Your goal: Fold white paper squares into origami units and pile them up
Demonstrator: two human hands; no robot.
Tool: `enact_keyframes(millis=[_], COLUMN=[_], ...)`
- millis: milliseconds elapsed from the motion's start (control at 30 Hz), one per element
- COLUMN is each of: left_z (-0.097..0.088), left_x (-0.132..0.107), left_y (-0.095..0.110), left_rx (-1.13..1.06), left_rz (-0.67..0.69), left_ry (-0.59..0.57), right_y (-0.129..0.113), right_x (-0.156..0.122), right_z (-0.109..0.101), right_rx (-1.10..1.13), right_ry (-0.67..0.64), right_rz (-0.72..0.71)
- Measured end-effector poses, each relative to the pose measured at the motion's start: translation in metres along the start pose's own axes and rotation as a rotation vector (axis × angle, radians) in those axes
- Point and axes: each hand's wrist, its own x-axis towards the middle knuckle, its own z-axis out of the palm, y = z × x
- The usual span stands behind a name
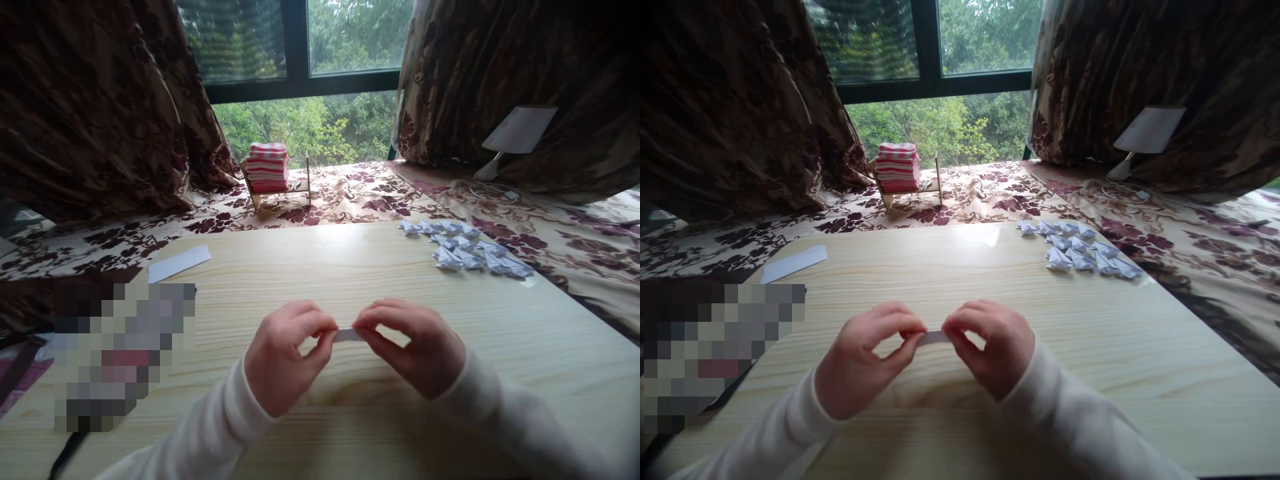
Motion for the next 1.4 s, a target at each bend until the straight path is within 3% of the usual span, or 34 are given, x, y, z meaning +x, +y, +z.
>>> enact_keyframes(millis=[67, 133, 267, 500, 600, 733, 1000, 1233, 1400], left_z=[0.008, 0.018, 0.032, 0.039, 0.042, 0.041, 0.024, 0.023, 0.025], left_x=[-0.020, -0.042, -0.078, -0.103, -0.108, -0.107, -0.087, -0.085, -0.087], left_y=[0.015, 0.027, 0.038, 0.042, 0.043, 0.039, 0.028, 0.032, 0.030], left_rx=[0.243, 0.325, 0.321, 0.433, 0.460, 0.451, 0.390, 0.356, 0.363], left_rz=[0.218, 0.291, 0.242, 0.165, 0.136, 0.203, 0.449, 0.396, 0.375], left_ry=[0.039, 0.061, 0.066, 0.076, 0.091, 0.108, -0.061, -0.020, -0.018], right_y=[-0.014, -0.022, -0.026, -0.036, -0.040, -0.044, -0.040, -0.036, -0.038], right_x=[-0.026, -0.053, -0.091, -0.114, -0.122, -0.123, -0.120, -0.120, -0.120], right_z=[0.000, 0.003, 0.013, 0.020, 0.024, 0.025, 0.022, 0.015, 0.013], right_rx=[-0.352, -0.451, -0.430, -0.604, -0.657, -0.670, -0.529, -0.474, -0.556], right_ry=[0.116, 0.143, 0.108, 0.032, 0.092, 0.022, 0.024, 0.026, -0.015], right_rz=[-0.245, -0.364, -0.363, -0.286, -0.221, -0.221, -0.187, -0.233, -0.241])
